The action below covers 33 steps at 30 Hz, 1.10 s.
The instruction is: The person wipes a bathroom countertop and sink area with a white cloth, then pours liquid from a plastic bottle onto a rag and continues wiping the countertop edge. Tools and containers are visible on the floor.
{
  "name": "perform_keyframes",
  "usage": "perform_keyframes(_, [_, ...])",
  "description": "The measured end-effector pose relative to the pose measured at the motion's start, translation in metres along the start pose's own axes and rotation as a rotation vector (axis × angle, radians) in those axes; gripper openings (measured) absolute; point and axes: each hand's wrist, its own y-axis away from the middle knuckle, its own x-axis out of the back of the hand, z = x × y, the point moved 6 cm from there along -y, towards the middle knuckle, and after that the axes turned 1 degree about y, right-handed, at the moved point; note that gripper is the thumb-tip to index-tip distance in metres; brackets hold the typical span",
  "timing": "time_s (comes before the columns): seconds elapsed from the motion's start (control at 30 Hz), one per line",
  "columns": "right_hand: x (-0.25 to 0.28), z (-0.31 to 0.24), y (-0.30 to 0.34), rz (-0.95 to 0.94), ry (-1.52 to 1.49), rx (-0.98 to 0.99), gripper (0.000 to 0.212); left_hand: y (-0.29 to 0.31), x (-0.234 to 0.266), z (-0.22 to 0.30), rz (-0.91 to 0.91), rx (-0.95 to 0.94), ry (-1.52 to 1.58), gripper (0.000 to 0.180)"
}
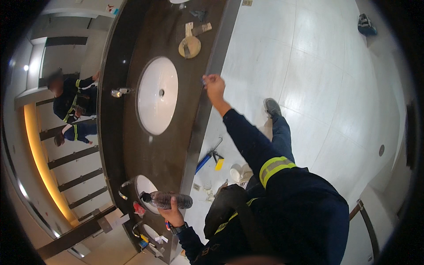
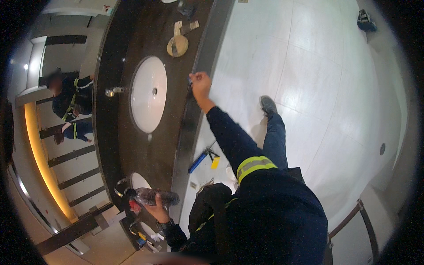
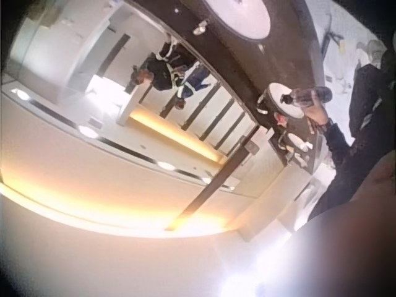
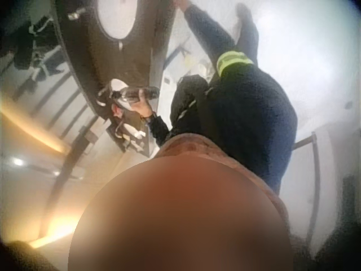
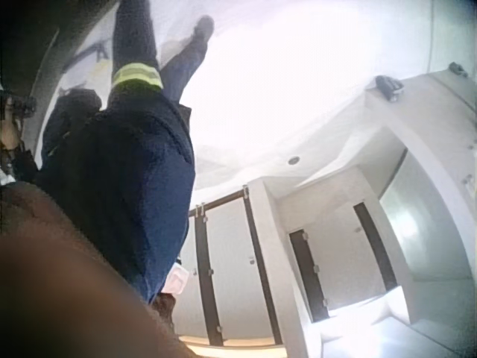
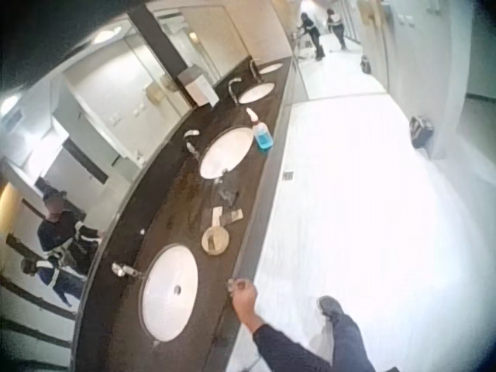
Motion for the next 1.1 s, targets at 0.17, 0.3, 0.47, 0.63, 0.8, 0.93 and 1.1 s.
perform_keyframes(0.17, [0.003, -0.064, -0.17, -0.002, 0.166, 0.082, 0.03, -0.038, -0.064, 0.023, -0.043, 0.006, -0.028, 0.064])
perform_keyframes(0.3, [-0.001, -0.112, -0.281, -0.009, 0.172, 0.146, 0.03, -0.07, -0.121, 0.04, -0.142, 0.033, 0.028, 0.072])
perform_keyframes(0.47, [0.002, -0.126, -0.351, -0.122, -0.066, 0.153, 0.031, -0.094, -0.168, 0.076, -0.204, 0.019, 0.106, 0.077])
perform_keyframes(0.63, [0.004, -0.052, -0.193, -0.075, 0.183, 0.009, 0.033, -0.106, -0.187, 0.11, -0.228, 0.017, 0.115, 0.074])
perform_keyframes(0.8, [0.003, -0.013, -0.058, -0.137, 0.103, -0.238, 0.031, -0.126, -0.192, 0.115, -0.26, -0.052, 0.064, 0.067])
perform_keyframes(0.93, [0.004, -0.048, -0.103, -0.066, 0.186, -0.123, 0.031, -0.136, -0.197, 0.121, -0.251, -0.053, 0.024, 0.066])
perform_keyframes(1.1, [0.002, -0.102, -0.259, 0.014, 0.122, 0.142, 0.035, -0.154, -0.203, 0.121, -0.187, -0.084, 0.022, 0.069])
